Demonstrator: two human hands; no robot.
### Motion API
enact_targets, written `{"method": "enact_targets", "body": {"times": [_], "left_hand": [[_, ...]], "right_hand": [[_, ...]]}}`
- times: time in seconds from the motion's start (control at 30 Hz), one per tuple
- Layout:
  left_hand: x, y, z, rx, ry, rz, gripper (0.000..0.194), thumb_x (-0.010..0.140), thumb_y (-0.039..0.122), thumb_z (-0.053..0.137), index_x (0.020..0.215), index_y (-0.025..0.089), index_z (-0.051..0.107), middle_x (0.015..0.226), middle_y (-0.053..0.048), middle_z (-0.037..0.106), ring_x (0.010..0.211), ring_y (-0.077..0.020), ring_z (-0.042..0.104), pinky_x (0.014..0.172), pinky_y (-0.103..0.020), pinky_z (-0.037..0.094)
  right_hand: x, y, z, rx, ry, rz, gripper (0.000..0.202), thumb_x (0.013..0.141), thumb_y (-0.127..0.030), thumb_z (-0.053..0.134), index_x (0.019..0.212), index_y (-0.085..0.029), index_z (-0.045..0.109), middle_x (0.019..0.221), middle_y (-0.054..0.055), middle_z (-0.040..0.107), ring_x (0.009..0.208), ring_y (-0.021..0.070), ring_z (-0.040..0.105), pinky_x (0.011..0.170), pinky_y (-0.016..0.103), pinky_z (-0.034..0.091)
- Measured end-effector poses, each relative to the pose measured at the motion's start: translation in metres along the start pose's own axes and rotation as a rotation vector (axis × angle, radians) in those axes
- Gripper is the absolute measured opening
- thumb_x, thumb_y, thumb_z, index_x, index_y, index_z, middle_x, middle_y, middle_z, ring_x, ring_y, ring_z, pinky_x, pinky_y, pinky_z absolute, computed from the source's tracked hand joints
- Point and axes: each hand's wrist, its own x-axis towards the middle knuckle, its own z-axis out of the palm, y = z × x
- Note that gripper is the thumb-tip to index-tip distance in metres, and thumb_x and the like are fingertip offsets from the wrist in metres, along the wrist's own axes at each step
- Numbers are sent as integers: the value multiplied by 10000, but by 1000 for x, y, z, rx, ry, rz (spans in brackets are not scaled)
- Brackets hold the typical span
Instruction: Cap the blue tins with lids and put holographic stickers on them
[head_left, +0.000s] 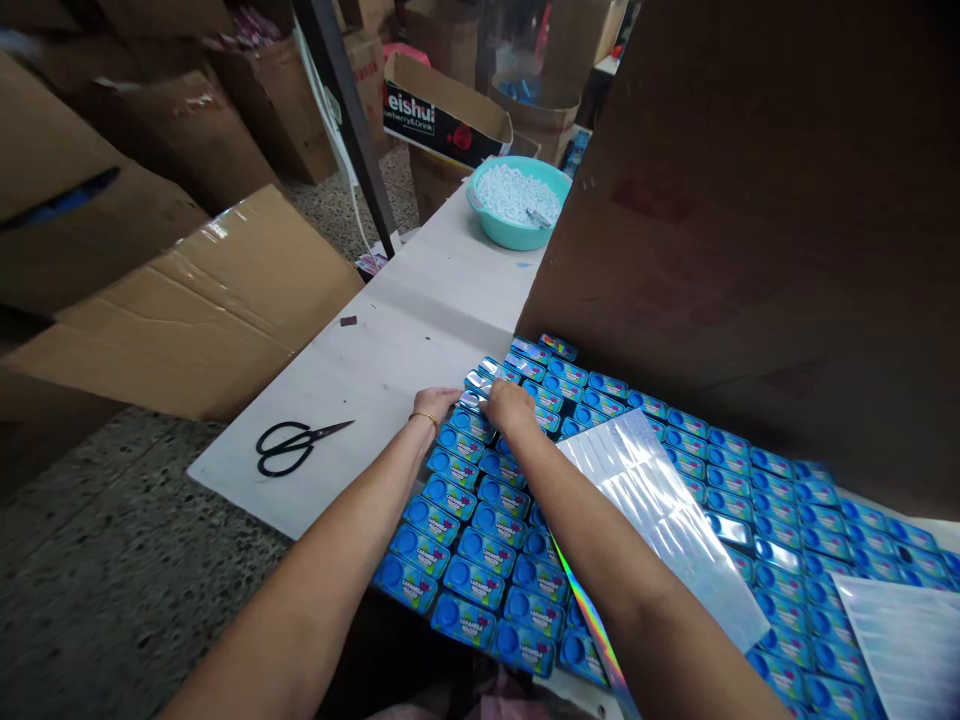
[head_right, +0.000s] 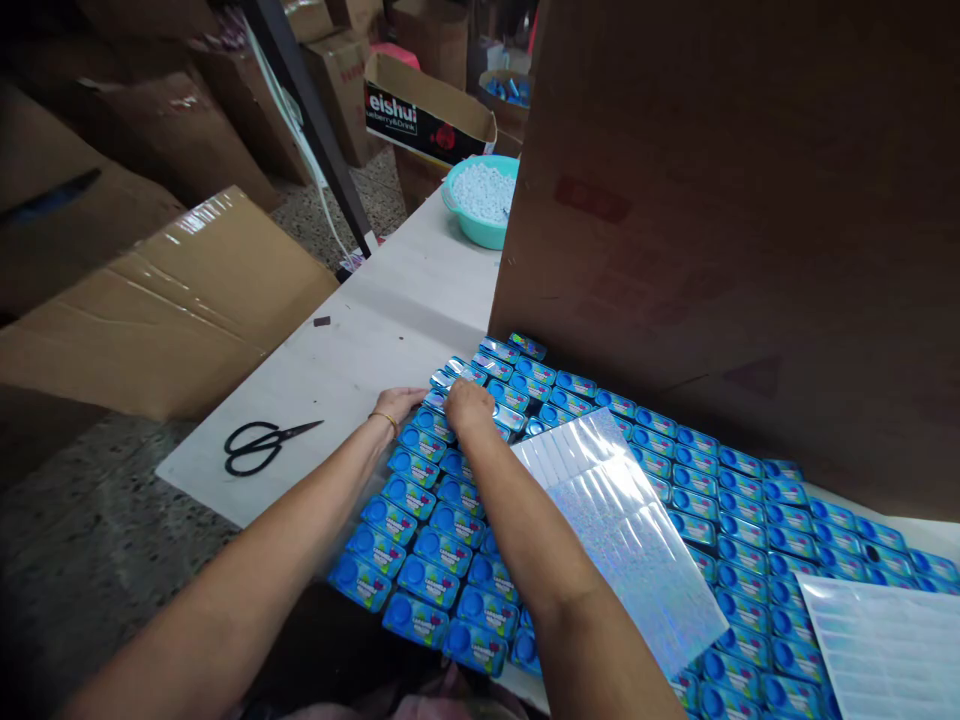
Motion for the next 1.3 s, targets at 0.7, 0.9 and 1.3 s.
{"method": "enact_targets", "body": {"times": [0.7, 0.9, 1.3], "left_hand": [[-113, 38, 123, 821, -376, 945, 317, 781, 400, 495, 1019, 227, 613, 1027, -59, 585, 986, -217, 481, 866, -349, 337], [-129, 14, 206, 1032, -177, 817, 317, 772, 412, 523, 1036, 242, 567, 1035, -65, 525, 967, -238, 443, 781, -366, 334], [-124, 4, 212, 981, -94, 815, 222, 776, 373, 522, 939, 236, 583, 1019, -70, 536, 968, -248, 443, 815, -394, 317]], "right_hand": [[-60, 244, -17, 210, 636, -200, 291, 848, -212, 407, 1056, -204, 610, 982, 81, 568, 912, 195, 491, 816, 335, 394], [-43, 263, -22, -141, 389, -425, 337, 863, -302, 431, 1189, -307, 516, 1115, 69, 537, 964, 212, 451, 794, 339, 372], [-78, 273, -30, 38, 390, -581, 205, 856, -223, 435, 953, -192, 613, 1113, 75, 560, 1025, 190, 473, 870, 338, 365]]}}
